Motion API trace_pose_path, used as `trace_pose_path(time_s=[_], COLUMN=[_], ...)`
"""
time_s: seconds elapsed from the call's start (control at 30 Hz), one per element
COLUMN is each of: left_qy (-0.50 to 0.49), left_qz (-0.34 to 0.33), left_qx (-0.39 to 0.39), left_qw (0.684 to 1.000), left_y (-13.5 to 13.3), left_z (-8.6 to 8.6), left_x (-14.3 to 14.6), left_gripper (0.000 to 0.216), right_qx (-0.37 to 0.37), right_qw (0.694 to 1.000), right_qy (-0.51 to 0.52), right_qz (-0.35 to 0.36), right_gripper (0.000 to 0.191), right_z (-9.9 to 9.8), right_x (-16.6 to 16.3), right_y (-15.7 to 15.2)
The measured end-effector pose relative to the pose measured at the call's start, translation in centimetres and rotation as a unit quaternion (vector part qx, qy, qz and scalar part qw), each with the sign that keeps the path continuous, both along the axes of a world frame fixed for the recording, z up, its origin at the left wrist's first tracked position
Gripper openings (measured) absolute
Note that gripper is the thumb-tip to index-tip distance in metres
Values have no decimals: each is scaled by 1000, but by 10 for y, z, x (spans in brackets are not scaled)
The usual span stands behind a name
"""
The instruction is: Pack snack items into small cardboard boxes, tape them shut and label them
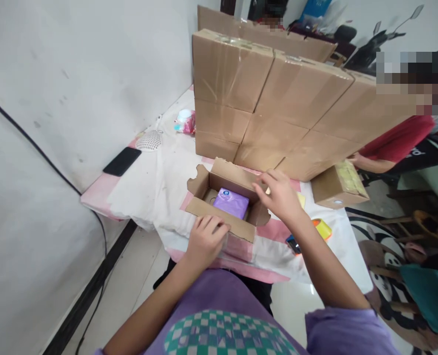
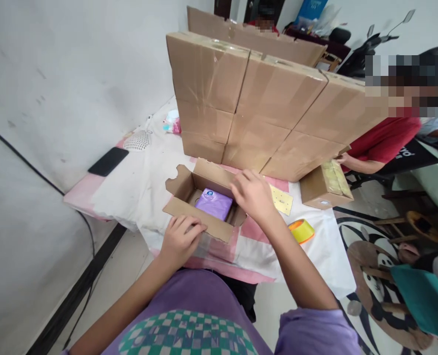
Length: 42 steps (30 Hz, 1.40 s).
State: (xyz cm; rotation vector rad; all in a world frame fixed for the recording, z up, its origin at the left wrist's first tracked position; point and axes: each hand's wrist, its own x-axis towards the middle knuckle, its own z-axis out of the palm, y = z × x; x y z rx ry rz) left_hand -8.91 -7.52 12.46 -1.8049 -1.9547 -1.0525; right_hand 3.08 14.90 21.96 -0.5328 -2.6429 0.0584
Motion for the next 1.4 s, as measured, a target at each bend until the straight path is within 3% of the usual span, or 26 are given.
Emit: trace_pose_path(time_s=[0.07, 0.13, 0.2, 0.27, 0.33, 0.43, 0.53, 0.7, 0.8, 0.9, 1.03, 1.13, 1.23, 1.3, 1.33, 1.4], left_qy=[15, 10, -59, -168, -245, -268, -294, -322, -278, -135, 4, 42, 38, 45, 54, 77], left_qz=[20, 83, 125, 83, -9, -97, -120, -23, 71, 100, 57, -36, -121, -140, -146, -154], left_qx=[45, 129, 190, 175, 118, 59, 37, 31, -3, 9, 34, -58, -164, -203, -221, -249], left_qw=[999, 988, 972, 967, 962, 957, 947, 946, 958, 986, 998, 997, 978, 968, 963, 953], left_y=[-4, -6, -6, -1, 5, 14, 25, 48, 59, 65, 66, 65, 63, 62, 62, 63], left_z=[-3, -7, -13, -17, -19, -18, -16, -12, -9, -10, -8, -1, 6, 9, 9, 8], left_x=[-7, -22, -42, -63, -81, -97, -104, -105, -98, -90, -83, -82, -85, -88, -90, -94], left_gripper=[24, 50, 83, 107, 114, 113, 112, 110, 101, 90, 64, 45, 62, 77, 78, 69], right_qx=[-50, -124, -207, -258, -272, -299, -336, -411, -391, -387, -324, -259, -208, -146, -104, -51], right_qw=[988, 960, 944, 944, 948, 936, 901, 864, 878, 883, 915, 953, 967, 945, 909, 802], right_qy=[133, 229, 248, 204, 153, 181, 269, 287, 271, 264, 239, 156, 142, 244, 315, 427], right_qz=[-66, -105, -67, 13, 57, 29, -62, -46, -54, -40, 31, 36, -31, -163, -255, -415], right_gripper=[17, 19, 20, 25, 27, 32, 45, 54, 69, 75, 31, 29, 29, 25, 22, 22], right_z=[-10, -29, -53, -73, -87, -93, -95, -106, -115, -120, -117, -104, -86, -81, -82, -93], right_x=[28, 51, 64, 67, 64, 58, 51, 37, 33, 30, 29, 41, 75, 112, 133, 175], right_y=[-4, -14, -27, -40, -46, -41, -26, -7, -6, -9, -10, -9, -14, -19, -22, -24])
